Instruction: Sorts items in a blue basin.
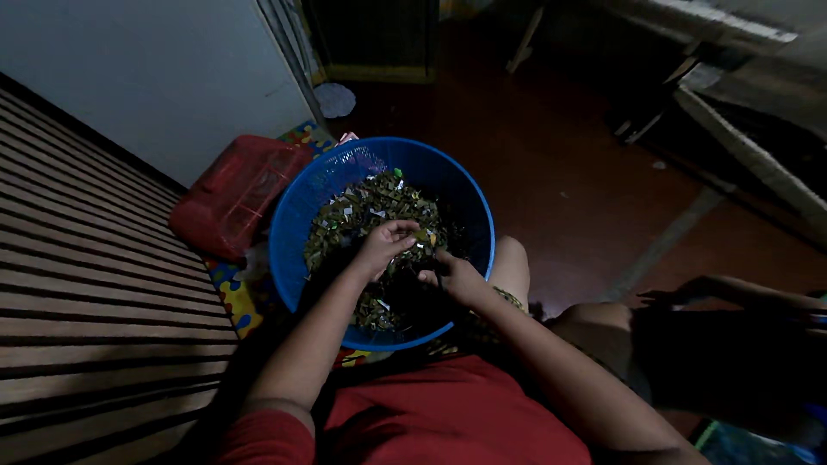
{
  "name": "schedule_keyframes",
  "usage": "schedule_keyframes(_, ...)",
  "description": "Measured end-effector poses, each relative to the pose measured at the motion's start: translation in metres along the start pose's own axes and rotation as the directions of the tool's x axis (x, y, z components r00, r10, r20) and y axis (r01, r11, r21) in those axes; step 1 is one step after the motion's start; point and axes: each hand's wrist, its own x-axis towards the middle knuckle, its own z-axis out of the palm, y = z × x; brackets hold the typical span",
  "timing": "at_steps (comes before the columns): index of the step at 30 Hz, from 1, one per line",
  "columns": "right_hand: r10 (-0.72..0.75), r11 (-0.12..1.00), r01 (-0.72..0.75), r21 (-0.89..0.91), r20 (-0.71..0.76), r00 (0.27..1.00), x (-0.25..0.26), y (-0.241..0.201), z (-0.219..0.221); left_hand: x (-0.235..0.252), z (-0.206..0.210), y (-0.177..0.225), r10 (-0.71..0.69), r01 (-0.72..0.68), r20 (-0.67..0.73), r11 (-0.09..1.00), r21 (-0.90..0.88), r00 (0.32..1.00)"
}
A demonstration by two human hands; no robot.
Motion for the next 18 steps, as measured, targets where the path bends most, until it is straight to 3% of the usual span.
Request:
schedule_keyframes(5, -0.012, 0.999, 0.012, -0.033, 0.021, 1.0, 0.0003, 0.0003, 0.0007, 0.0013, 0.0047, 0.0, 0.022, -0.011, -0.087, 0.993, 0.121, 0.996)
schedule_keyframes(11, -0.014, 0.999, 0.015, -0.036, 0.014, 1.0, 0.0021, 0.0014, 0.0018, -0.0002, 0.0067, 0.0018, 0.007, 0.011, -0.064, 0.96, 0.278, 0.998)
schedule_keyframes(18, 0.023, 1.0, -0.023, -0.005, 0.039, 0.999, 0.0026, 0.0001, 0.0005, -0.0031, 0.0104, 0.0015, 0.014, -0.006, -0.036, 0.975, 0.222, 0.999)
